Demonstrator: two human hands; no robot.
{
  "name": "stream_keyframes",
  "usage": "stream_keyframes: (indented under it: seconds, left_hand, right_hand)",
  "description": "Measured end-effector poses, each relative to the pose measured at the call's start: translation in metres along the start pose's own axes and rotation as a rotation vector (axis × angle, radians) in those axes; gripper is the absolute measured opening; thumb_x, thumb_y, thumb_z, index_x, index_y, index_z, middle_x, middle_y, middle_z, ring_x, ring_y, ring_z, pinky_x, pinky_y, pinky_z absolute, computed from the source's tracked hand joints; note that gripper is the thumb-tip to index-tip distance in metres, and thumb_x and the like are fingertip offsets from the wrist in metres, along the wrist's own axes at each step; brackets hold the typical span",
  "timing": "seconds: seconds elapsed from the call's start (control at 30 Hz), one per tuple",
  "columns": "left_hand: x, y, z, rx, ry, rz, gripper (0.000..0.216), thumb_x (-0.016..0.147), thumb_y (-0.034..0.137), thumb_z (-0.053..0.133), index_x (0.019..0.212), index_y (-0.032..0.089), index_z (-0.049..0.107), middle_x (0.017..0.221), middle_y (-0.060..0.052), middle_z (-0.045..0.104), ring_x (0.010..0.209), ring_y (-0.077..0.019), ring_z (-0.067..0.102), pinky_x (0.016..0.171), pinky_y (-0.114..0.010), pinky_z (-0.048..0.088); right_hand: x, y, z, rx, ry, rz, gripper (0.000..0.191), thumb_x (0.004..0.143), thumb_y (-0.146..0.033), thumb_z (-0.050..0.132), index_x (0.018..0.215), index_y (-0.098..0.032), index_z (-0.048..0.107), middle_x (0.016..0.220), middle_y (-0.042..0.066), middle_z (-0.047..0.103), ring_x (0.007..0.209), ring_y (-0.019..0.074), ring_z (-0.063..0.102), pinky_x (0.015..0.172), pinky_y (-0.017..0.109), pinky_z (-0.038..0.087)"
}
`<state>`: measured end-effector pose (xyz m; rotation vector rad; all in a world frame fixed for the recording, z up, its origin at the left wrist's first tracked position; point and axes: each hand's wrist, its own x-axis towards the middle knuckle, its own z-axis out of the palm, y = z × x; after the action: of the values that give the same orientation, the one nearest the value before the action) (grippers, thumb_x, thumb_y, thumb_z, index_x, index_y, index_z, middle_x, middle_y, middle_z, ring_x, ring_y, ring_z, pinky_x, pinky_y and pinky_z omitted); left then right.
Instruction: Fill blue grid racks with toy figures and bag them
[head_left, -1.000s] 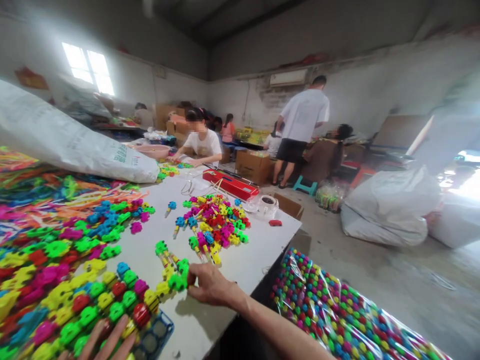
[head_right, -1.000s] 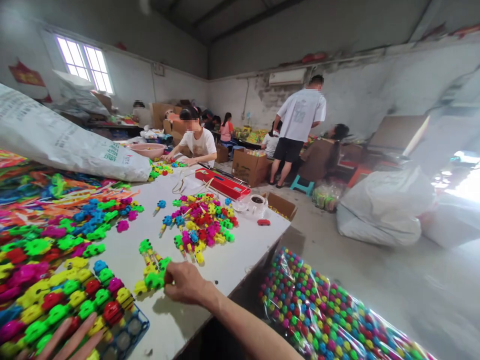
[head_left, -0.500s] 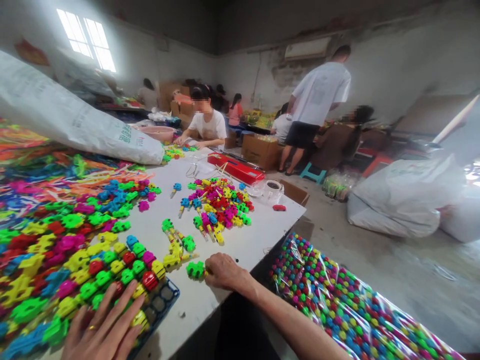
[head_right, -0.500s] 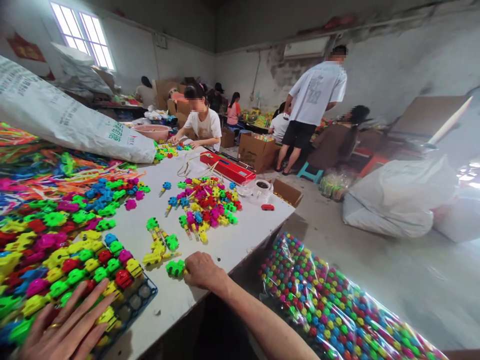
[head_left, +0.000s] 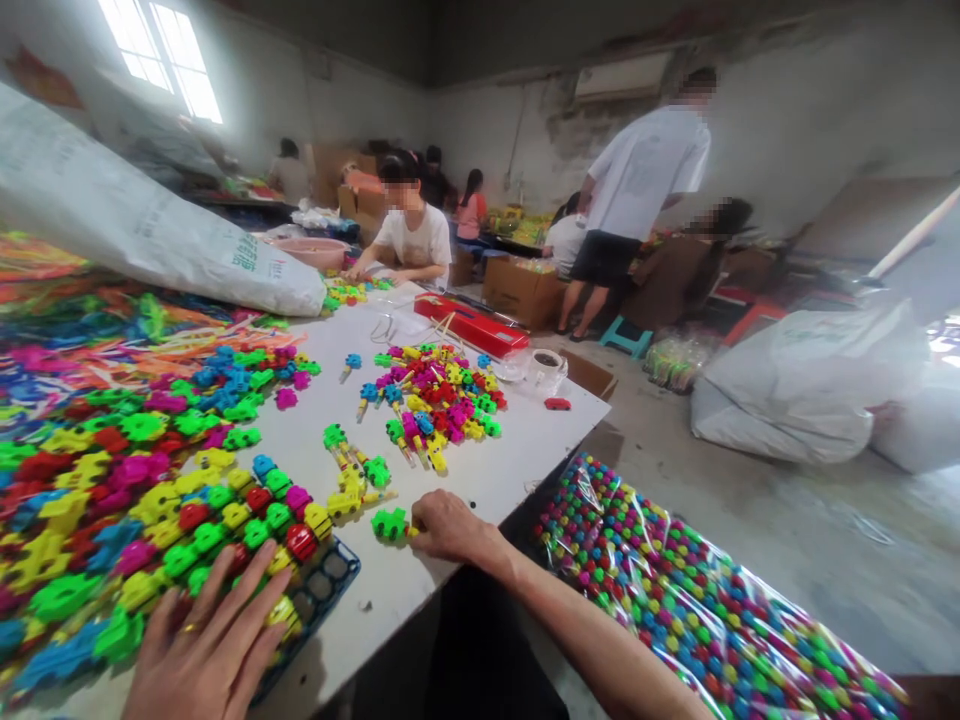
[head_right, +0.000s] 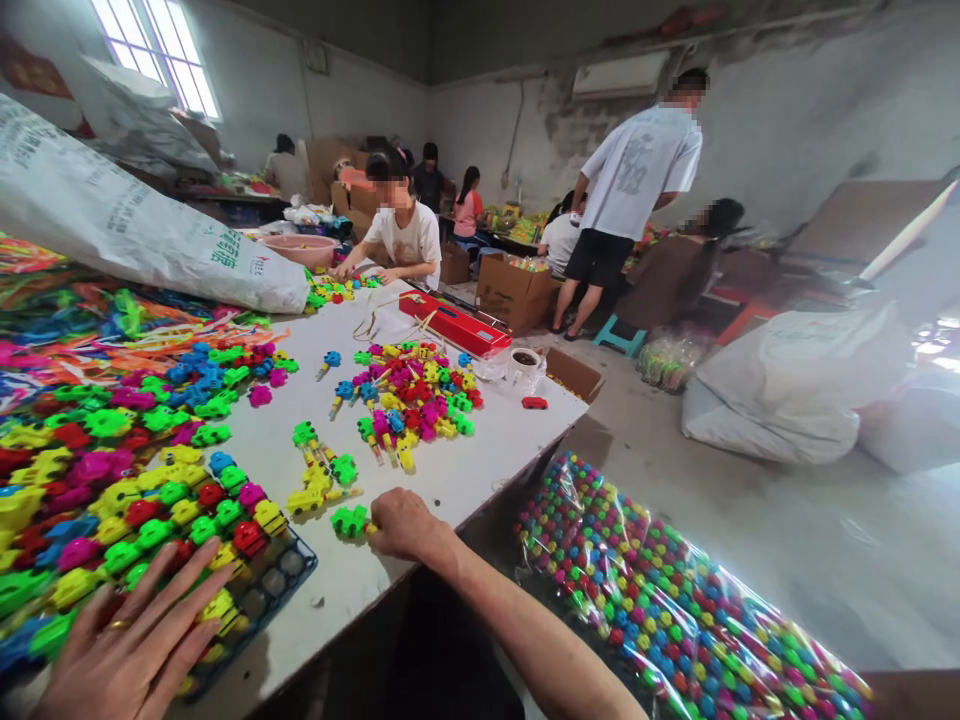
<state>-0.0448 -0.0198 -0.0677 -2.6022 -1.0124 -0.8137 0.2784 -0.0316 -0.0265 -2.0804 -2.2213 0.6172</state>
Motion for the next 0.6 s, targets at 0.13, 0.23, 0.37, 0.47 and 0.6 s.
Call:
stream_keyframes:
  seconds: [0.13,0.23,0.37,0.47,0.6]
  left_hand:
    - [0.009,0.013,-0.016,-0.001,-0.043,-0.012,0.039,0.101,0.033,0.044,0.133,0.024,0.065,0.146,-0.008,0.061,0.146,-0.0339,0.045,0.124,-0.057,0.019]
    - [0.016,0.027,-0.03,-0.001,-0.154,-0.107,0.039,0.105,0.032,0.041,0.132,0.02,0.066,0.152,-0.009,0.055,0.147,-0.0352,0.042,0.122,-0.06,0.023]
    - [0.022,0.034,-0.041,-0.054,-0.285,-0.185,0.041,0.107,0.032,0.038,0.141,0.021,0.06,0.158,-0.008,0.048,0.153,-0.0332,0.032,0.123,-0.062,0.019]
    - [0.023,0.029,-0.051,-0.122,-0.282,-0.24,0.044,0.109,0.032,0.034,0.147,0.022,0.053,0.16,-0.007,0.045,0.156,-0.0292,0.026,0.126,-0.059,0.016]
    - [0.024,0.012,-0.066,-0.204,-0.207,-0.331,0.046,0.11,0.035,0.029,0.149,0.021,0.05,0.162,-0.007,0.043,0.158,-0.0257,0.021,0.127,-0.056,0.017]
  right_hand:
    - [0.0,0.001,0.004,-0.055,-0.025,0.018,0.021,0.082,-0.024,0.069,0.098,-0.015,0.077,0.098,0.01,0.075,0.087,0.0198,0.065,0.065,0.025,0.037]
    - [0.002,0.006,0.012,-0.044,0.001,0.011,0.013,0.082,-0.02,0.068,0.09,-0.015,0.076,0.09,0.008,0.073,0.079,0.0165,0.062,0.064,0.024,0.035]
    - [0.01,0.017,0.024,0.136,0.09,-0.092,0.013,0.081,-0.017,0.063,0.07,-0.015,0.069,0.068,0.002,0.064,0.065,0.012,0.053,0.061,0.024,0.031]
    - [0.007,0.019,0.028,0.324,0.111,-0.154,0.023,0.081,-0.027,0.064,0.061,-0.017,0.061,0.058,-0.002,0.055,0.059,0.0103,0.047,0.057,0.024,0.03]
    - [-0.003,0.006,0.032,0.671,0.046,-0.17,0.029,0.081,-0.042,0.064,0.065,-0.019,0.057,0.054,-0.004,0.053,0.052,0.0095,0.047,0.052,0.023,0.033]
